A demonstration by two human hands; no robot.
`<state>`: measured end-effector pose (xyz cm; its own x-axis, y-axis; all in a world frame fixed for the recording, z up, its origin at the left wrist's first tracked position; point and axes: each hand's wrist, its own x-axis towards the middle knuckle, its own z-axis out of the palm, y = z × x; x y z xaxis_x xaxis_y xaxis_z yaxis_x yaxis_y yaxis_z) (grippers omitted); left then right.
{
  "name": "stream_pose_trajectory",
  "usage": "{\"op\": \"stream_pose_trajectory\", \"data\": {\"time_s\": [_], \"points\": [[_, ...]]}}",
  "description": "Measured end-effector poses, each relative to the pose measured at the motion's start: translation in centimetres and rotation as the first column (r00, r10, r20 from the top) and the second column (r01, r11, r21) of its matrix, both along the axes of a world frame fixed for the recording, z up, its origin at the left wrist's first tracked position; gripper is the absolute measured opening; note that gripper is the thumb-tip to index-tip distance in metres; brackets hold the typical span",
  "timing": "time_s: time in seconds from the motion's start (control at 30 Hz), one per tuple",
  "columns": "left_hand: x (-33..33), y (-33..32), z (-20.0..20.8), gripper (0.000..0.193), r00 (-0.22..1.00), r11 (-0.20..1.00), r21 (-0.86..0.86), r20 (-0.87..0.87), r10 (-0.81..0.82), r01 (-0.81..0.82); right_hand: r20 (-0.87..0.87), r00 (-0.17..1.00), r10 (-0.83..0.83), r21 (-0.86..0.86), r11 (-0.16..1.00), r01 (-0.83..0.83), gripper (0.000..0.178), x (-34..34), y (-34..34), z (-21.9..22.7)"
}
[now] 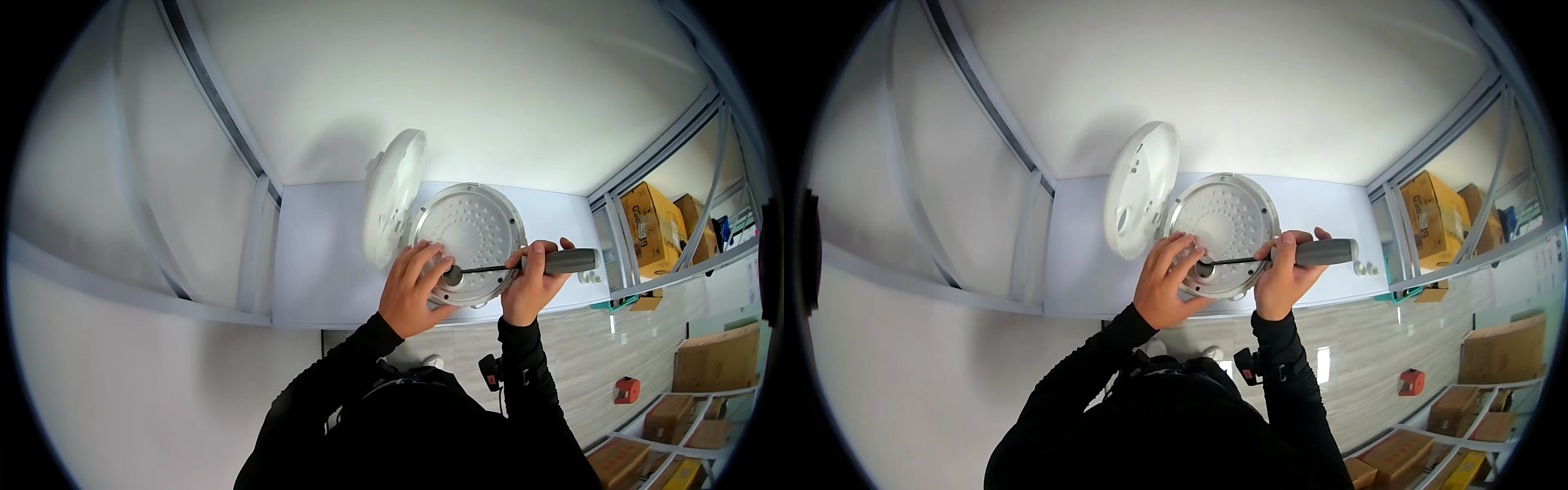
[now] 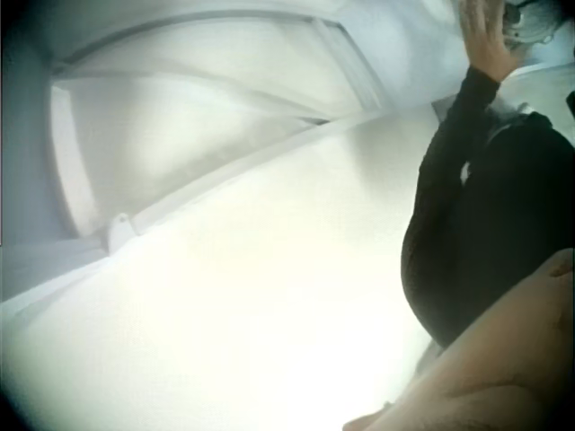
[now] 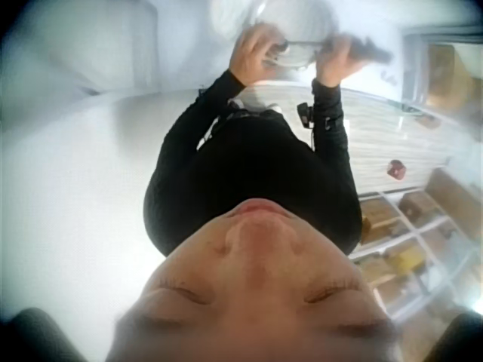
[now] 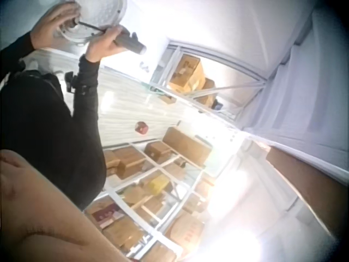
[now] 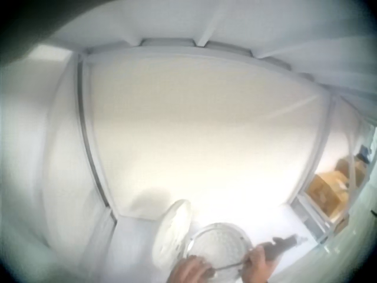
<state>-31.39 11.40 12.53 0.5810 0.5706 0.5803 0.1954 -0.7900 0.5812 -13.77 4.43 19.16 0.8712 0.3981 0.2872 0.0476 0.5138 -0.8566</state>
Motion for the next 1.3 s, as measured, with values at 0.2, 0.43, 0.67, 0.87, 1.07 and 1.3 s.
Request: {"op": "stream_pose_trajectory", "data": {"time_s": [0.2,0.43,0.67,0.87,1.07,1.3], "points": [[0.5,0.2,-1.9,0.065,1.000,0.996,0.092,0.007,0.007,-0.007,-0.027,0.999,-0.016,0.015,1.000,0.017,0.050,-0.5,-1.0,-0.2],[1.3,0.6,-1.3,0.057,0.989,0.989,0.148,0.146,-0.020,-0.002,-0.103,0.995,0.005,0.010,1.000,-0.004,0.048,-0.1,-2.8,0.8],[1.0,0.6,-1.0,0.058,0.981,0.992,0.124,0.188,-0.053,0.030,-0.063,0.994,-0.095,0.084,0.991,0.100,0.047,0.7,-6.0,3.8],[1.0,0.1,-0.2,0.053,0.897,0.986,-0.077,0.430,-0.100,0.147,-0.105,0.992,-0.070,0.184,0.979,0.088,0.041,5.6,-7.6,0.0],[0.7,-1.1,0.5,0.028,0.849,0.829,-0.535,0.505,0.157,0.165,-0.331,0.934,0.135,0.029,0.991,-0.133,0.020,8.2,-6.0,-6.9],[2.7,-1.1,0.0,0.038,0.771,0.744,-0.623,0.589,0.242,0.243,-0.410,0.870,0.272,-0.235,0.890,-0.390,0.056,7.4,-5.3,-10.7]]}}
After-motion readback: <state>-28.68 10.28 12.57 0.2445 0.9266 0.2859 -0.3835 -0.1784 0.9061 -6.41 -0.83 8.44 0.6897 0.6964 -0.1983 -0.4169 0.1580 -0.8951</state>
